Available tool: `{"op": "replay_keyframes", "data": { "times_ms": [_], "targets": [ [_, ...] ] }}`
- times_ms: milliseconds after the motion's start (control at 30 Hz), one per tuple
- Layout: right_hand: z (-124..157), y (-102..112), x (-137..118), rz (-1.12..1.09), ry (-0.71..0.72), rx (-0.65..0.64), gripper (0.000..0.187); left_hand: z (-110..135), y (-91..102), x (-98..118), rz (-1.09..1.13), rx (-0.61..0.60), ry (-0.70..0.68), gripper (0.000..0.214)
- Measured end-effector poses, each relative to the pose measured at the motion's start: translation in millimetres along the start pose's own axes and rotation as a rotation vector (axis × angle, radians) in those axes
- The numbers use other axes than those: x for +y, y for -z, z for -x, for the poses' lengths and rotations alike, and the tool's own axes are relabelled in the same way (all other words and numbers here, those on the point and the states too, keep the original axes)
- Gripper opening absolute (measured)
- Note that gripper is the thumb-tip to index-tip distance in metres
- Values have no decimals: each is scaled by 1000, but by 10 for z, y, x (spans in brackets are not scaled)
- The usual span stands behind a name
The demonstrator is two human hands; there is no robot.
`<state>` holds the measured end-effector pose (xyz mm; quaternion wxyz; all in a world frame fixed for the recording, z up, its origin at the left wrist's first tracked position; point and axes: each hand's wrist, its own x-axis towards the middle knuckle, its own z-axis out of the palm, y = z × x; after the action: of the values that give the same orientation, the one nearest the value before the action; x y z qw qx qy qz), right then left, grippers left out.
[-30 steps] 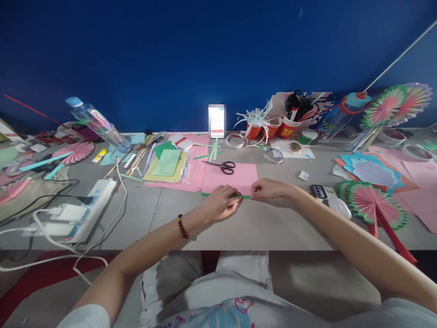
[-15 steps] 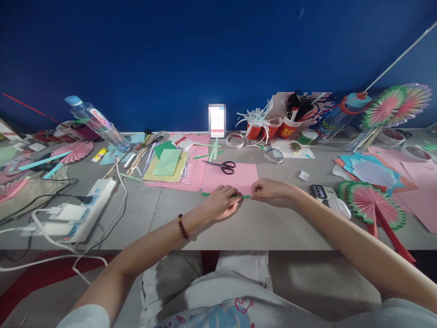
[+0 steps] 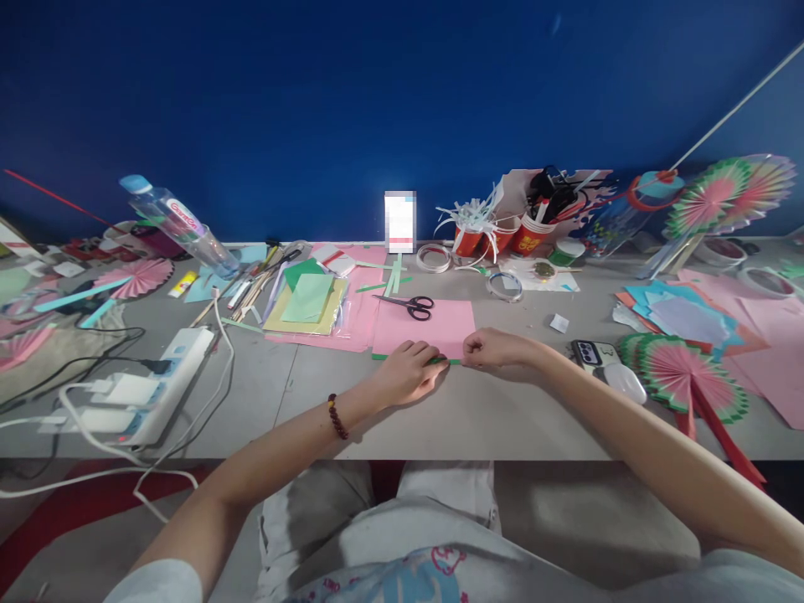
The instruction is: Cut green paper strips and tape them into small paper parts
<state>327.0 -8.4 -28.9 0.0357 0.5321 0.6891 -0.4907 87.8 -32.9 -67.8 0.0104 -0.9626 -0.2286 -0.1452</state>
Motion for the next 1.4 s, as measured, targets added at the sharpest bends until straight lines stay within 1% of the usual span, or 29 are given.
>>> {"op": "replay_keyframes", "data": {
  "times_ms": [133, 300, 433, 533, 667, 933, 1000, 1133, 1400],
  "targets": [
    [-7, -13, 12, 10, -10, 13, 21, 0, -4, 14, -20, -1, -1, 23],
    [20, 3, -60, 22, -38, 11, 23, 3, -10, 16, -12, -2, 0, 24],
    [84, 57, -103, 2, -65, -47, 26, -3, 16, 18, 9, -14, 7, 23],
    [126, 85, -77, -43, -36, -67, 26, -7, 35, 21, 0, -36, 14, 22],
    [141, 88, -36, -74, -67, -86, 31, -5, 36, 18, -5, -35, 5, 22],
    [146, 85, -30, -86, -77, -58, 45, 2, 9, 10, 3, -16, 5, 23],
    [151, 90, -24, -76, -105, -64, 47, 3, 14, 10, 0, -17, 5, 23],
    [147, 92, -17, -39, -170, -73, 45, 5, 33, 11, 0, -29, 6, 23],
    [121, 57, 23, -31, -136, -39, 44, 2, 48, 16, 2, -40, 8, 24]
  ]
}}
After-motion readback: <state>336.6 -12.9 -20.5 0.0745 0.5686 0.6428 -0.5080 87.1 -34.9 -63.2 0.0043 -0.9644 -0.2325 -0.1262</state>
